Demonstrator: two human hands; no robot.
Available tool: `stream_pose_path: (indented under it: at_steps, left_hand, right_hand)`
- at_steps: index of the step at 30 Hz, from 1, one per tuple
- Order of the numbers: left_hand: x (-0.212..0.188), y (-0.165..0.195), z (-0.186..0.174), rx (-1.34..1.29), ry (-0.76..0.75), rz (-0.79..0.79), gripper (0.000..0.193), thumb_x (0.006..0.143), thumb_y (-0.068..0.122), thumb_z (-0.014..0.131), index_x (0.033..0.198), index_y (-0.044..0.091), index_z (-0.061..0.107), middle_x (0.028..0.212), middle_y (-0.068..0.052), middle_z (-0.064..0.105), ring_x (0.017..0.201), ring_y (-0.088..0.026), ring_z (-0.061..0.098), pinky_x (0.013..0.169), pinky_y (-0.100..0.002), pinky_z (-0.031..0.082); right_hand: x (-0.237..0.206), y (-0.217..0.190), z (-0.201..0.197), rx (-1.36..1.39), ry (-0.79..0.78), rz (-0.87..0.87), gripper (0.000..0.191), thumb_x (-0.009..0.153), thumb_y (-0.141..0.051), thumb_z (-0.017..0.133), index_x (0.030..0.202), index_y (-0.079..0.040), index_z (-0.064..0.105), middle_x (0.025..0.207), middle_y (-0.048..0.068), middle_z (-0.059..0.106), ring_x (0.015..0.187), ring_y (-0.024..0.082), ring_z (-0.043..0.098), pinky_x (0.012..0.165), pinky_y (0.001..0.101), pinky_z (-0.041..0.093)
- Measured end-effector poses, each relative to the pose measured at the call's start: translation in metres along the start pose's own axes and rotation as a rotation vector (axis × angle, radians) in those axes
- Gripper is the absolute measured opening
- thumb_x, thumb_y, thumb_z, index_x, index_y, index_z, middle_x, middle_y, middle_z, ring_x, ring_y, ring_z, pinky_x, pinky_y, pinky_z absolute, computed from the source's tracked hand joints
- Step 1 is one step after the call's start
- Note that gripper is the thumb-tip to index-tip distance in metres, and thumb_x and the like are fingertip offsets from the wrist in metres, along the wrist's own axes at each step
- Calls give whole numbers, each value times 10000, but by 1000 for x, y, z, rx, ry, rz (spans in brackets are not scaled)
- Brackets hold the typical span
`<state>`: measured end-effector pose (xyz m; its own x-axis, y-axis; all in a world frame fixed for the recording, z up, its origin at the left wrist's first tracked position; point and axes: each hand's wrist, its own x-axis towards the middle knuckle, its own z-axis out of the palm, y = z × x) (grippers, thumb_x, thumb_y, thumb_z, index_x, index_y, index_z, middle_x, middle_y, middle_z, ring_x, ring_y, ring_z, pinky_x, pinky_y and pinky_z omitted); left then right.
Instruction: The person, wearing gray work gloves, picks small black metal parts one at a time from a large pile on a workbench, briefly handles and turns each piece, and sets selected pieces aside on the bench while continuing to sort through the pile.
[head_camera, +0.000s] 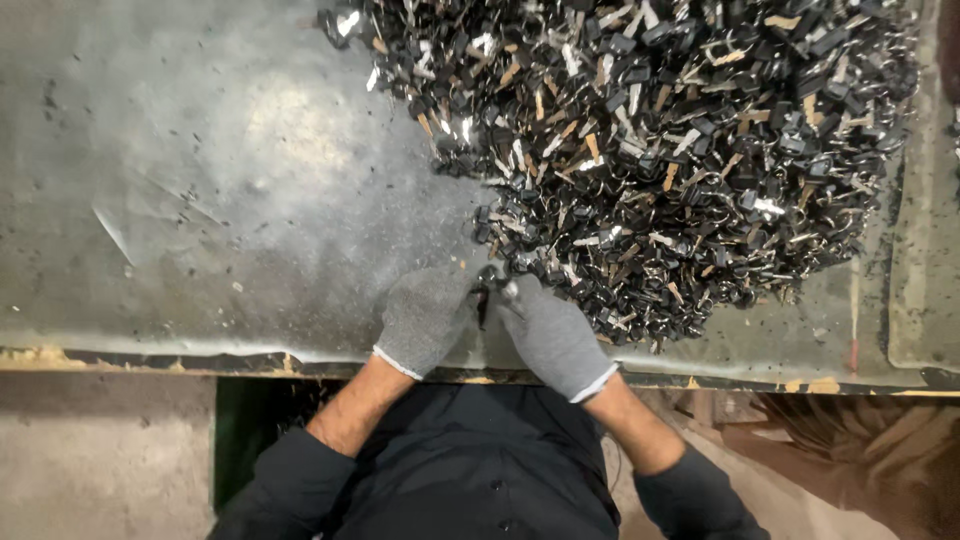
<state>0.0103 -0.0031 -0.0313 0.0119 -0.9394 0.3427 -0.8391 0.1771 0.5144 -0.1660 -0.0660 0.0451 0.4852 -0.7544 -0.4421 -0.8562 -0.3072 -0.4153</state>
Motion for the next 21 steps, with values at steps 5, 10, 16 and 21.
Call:
stream_pose_path:
  at_steps: [5, 10, 16, 21]
  left_hand:
    - [-2, 1, 0, -17, -43, 52, 196, 810, 107, 714, 999, 91, 666, 900, -120, 671, 780, -340, 676, 670, -478, 543]
    - [6, 5, -5, 29, -109, 77, 204, 839, 90, 705, 1041, 71, 683, 848, -134, 659, 705, -329, 661, 597, -456, 527]
    - [1, 3, -3, -50, 1, 47, 153, 836, 85, 682, 987, 77, 658, 855, -137, 651, 746, -346, 665, 648, -463, 542]
    - [8, 14, -19, -22, -56, 2, 131, 822, 106, 698, 937, 65, 652, 813, -148, 655, 746, -359, 679, 657, -476, 544]
  right_hand:
    - [-7, -17, 21, -392, 125, -27, 189, 1029, -169, 534, 1073, 7, 586, 933, 193, 686, 716, 295, 751, 514, 379, 601]
    - [2, -10, 13, -294, 129, -128, 194, 949, -136, 542, 1069, 8, 592, 915, 198, 689, 711, 300, 739, 515, 379, 590]
    - [0, -11, 10, -274, 32, -27, 286, 1007, -254, 538, 1112, 11, 570, 896, 208, 670, 696, 331, 734, 516, 411, 600]
    - [-4, -10, 13, -197, 61, -33, 289, 993, -268, 576, 1108, -4, 591, 875, 194, 697, 730, 342, 734, 583, 438, 598]
